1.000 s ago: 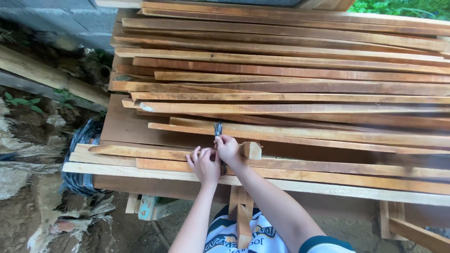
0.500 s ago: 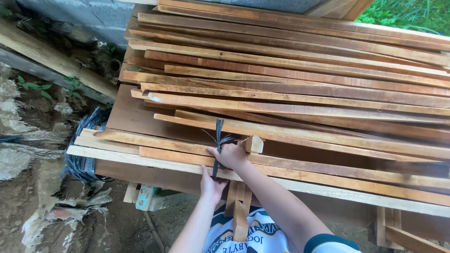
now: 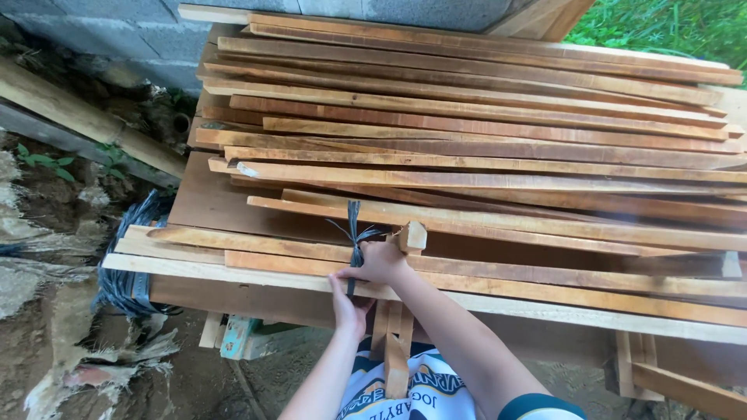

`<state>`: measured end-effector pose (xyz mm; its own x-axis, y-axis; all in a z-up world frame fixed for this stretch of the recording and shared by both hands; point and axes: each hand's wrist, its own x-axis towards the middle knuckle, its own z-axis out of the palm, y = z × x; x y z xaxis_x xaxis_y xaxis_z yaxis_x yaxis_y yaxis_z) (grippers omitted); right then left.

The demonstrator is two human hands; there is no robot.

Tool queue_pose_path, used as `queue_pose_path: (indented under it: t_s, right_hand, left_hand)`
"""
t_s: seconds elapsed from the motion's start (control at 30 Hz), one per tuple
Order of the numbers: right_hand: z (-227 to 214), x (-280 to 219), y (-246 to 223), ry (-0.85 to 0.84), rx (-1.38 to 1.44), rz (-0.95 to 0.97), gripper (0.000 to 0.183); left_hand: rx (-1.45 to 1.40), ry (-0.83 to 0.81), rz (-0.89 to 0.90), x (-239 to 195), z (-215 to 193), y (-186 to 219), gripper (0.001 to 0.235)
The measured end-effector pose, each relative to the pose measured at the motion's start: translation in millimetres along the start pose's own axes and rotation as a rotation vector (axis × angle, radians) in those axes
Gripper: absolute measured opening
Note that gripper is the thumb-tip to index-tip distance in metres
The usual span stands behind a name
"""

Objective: The person bundles a stack of wooden planks using black plastic straps. They wrap the straps around the wood, pull them tight, and tie them off to secure the bundle. The person repeats this process to ensure the planks are held together firmly.

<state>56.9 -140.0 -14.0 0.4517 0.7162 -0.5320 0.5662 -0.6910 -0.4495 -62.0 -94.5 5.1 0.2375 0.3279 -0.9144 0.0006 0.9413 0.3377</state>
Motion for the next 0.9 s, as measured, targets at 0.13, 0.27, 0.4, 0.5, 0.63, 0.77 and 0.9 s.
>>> queue_pose_path:
  t_s: [0.13,0.27,0.4,0.5,0.63,0.77,0.9]
  right_hand:
    - [6,1,1,-0.004,-0.003,0.008,0.098]
    - [32,-2,4,0.195,-0.058,-0.123,0.089]
    - [74,-23,27,0.663,-0.152,-0.391,0.093]
    - [86,-50,41,0.770,-0.242,-0.381,0.080]
    - [92,-81,42,0.636,-0.205,-0.267,0.081]
    - [89,-113,32,0.489,-0.156,-0.128,0.077]
    - [92,-138,26,0.427,-0.104,-0.042,0.076]
  left_hand:
    - [0.051,0.003,0.011,36,-14,-5,0.104]
    - [0.126,-0.011,0.006,26,-21,4,0.100]
    - [0.292,-0.017,0.132,46,-47,2,0.101]
    - [1.043,0.236,0.550,106,-96,-17,0.118]
    - [1.461,0.170,1.375,26,-85,-24,0.078]
    - [2.015,-0.020,1.040,19,-91,-18,0.083]
    - [2.079,-0.048,1.072,20,-101,-11,0.083]
